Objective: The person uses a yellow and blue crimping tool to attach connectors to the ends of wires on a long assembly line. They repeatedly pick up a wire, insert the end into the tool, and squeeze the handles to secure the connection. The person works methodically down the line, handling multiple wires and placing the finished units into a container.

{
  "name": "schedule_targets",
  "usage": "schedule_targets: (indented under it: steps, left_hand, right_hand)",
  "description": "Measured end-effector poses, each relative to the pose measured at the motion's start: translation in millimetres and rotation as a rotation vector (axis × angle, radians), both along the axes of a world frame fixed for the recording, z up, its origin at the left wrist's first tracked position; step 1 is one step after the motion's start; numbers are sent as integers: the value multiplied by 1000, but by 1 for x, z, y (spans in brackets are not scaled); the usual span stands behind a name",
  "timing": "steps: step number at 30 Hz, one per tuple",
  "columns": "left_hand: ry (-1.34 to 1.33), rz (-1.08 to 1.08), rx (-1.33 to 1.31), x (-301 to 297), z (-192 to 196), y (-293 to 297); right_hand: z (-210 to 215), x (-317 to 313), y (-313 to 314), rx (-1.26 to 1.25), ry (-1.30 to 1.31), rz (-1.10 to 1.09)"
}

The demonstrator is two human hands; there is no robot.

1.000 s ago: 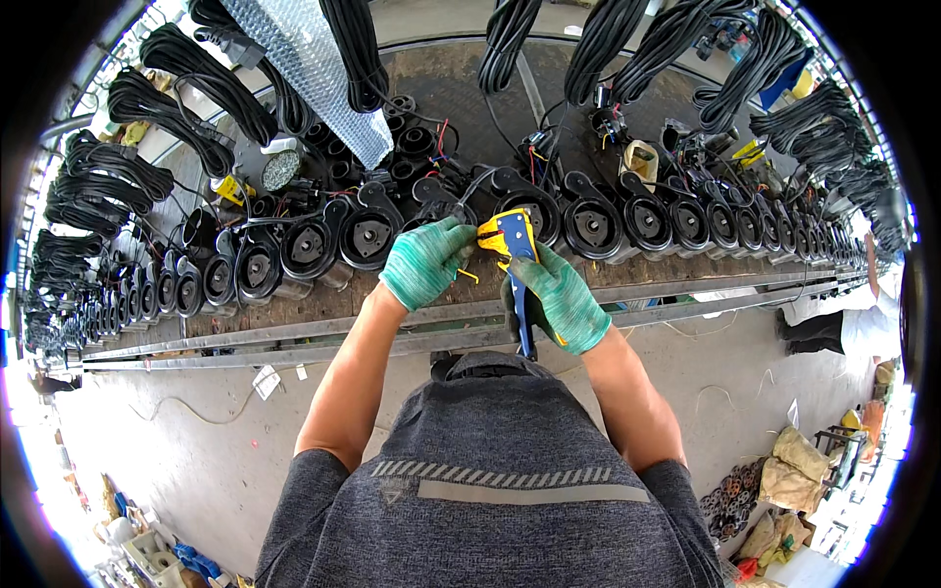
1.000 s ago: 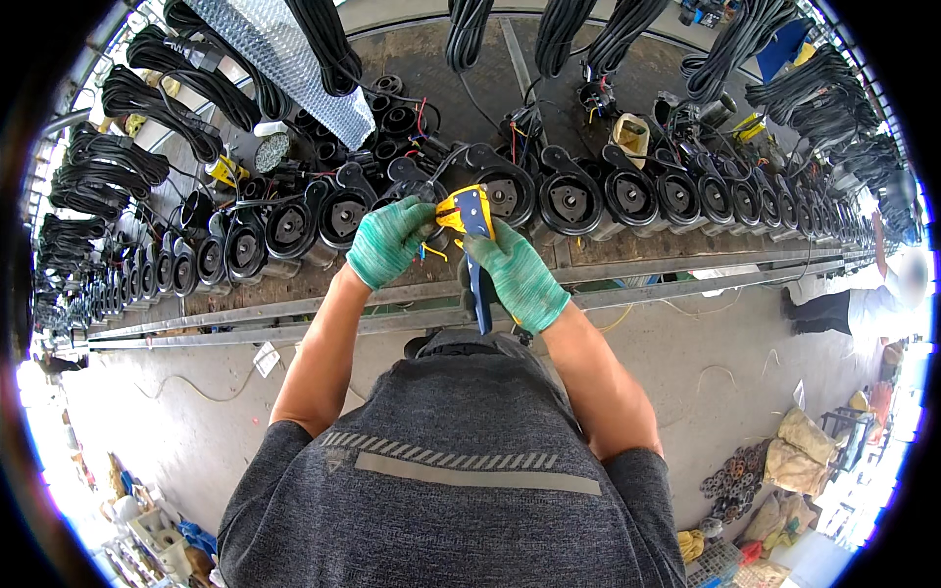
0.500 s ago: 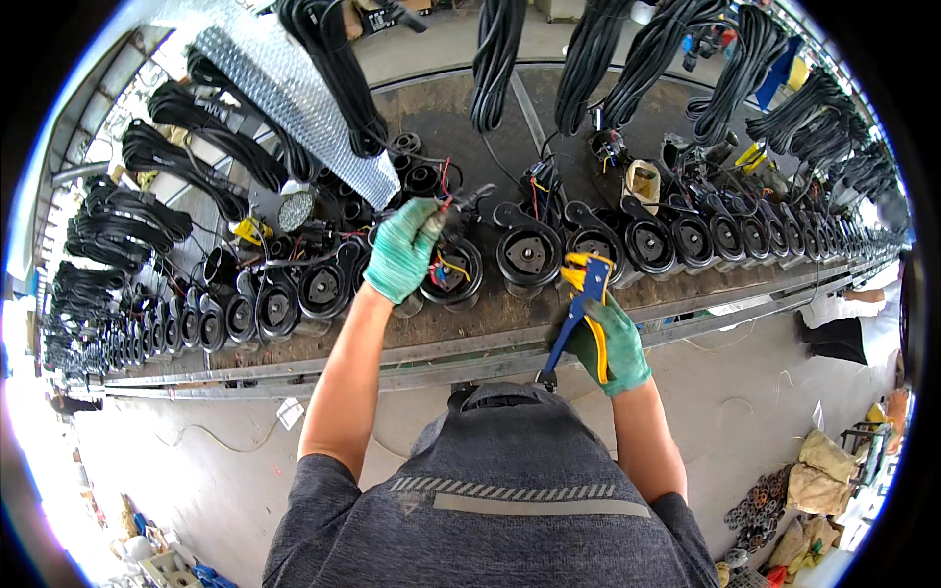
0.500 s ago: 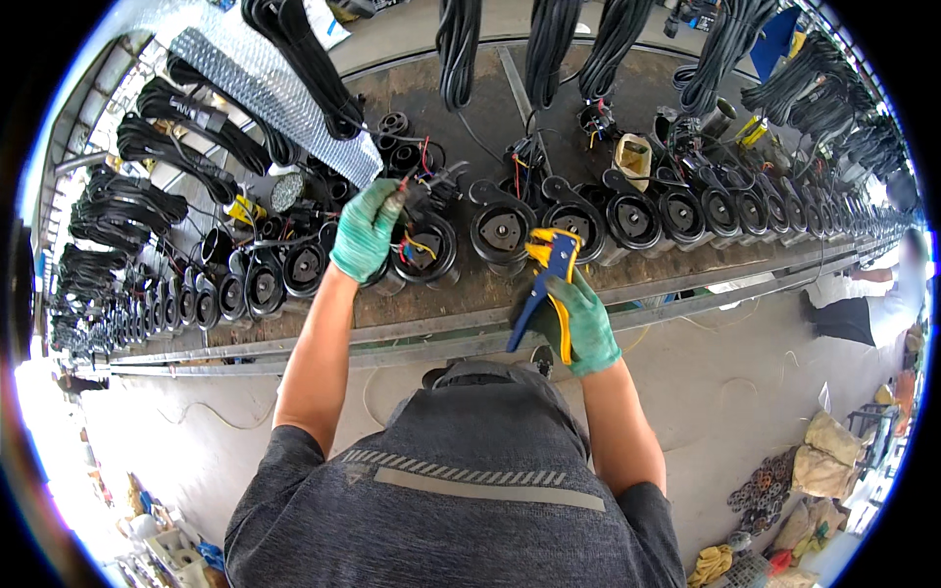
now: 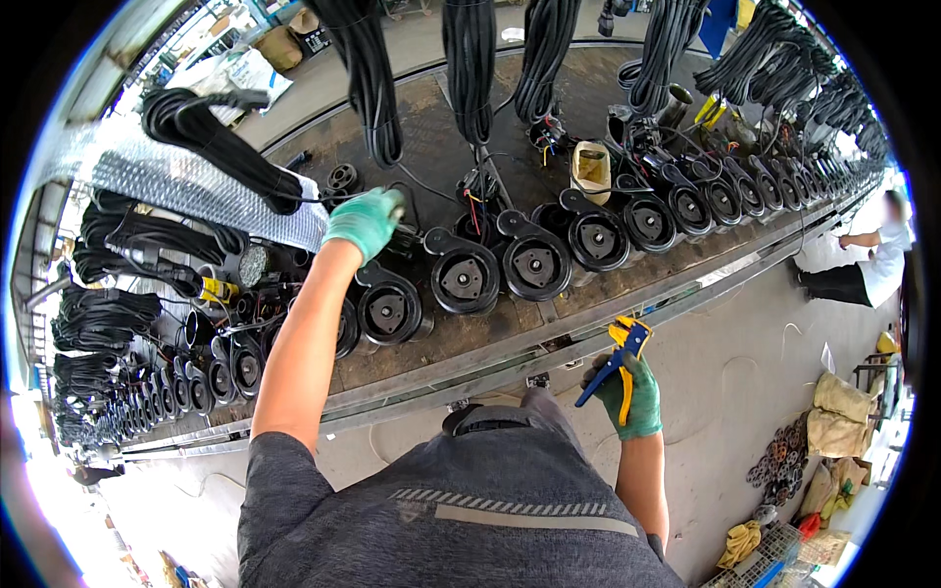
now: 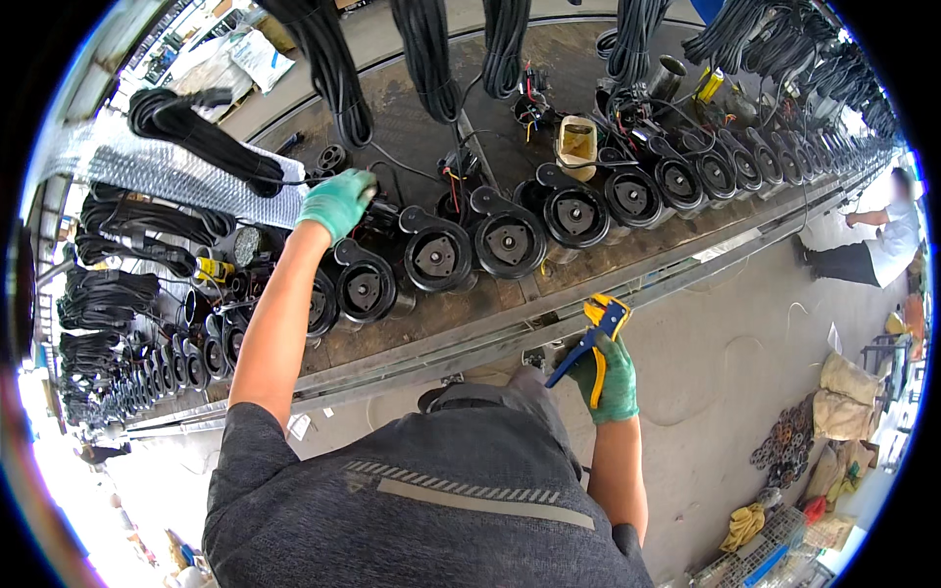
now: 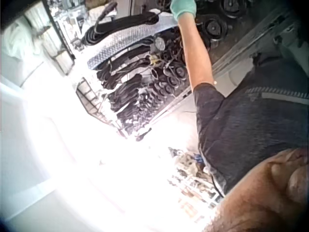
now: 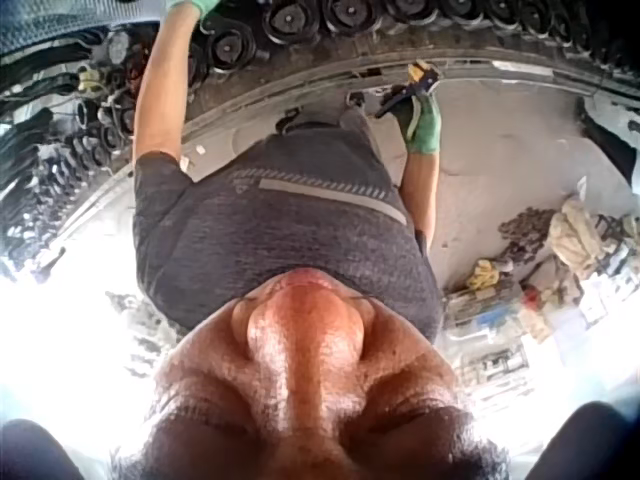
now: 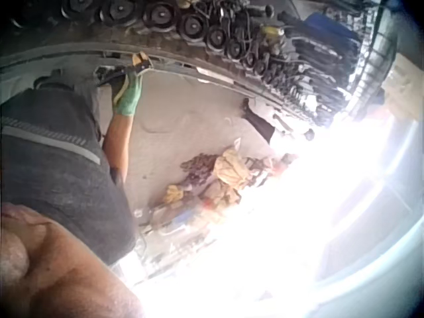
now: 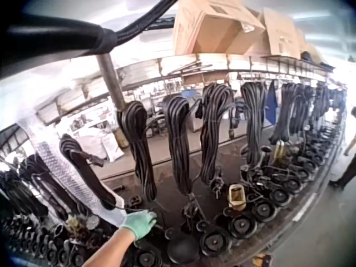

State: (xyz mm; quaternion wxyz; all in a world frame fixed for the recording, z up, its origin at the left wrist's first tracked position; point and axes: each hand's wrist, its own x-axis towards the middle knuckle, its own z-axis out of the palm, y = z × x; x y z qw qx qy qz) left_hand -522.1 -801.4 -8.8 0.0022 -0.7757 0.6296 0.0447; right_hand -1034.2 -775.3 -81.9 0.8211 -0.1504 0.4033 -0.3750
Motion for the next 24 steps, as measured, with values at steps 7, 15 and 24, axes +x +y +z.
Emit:
schedule_targets:
  steps: [7,15,24]
  left_hand:
    - [170,-257,204,-38,-64,-113]
    - [-91,-439,457,-33,-118,-148]
    - [-216,-432,581,-39,-128,-166]
  right_hand:
    - [-14,-44,2,10,54,-75]
    - [-34,-95,-18,153,42,-145]
    - [-47,-114,-73,114,104,-35]
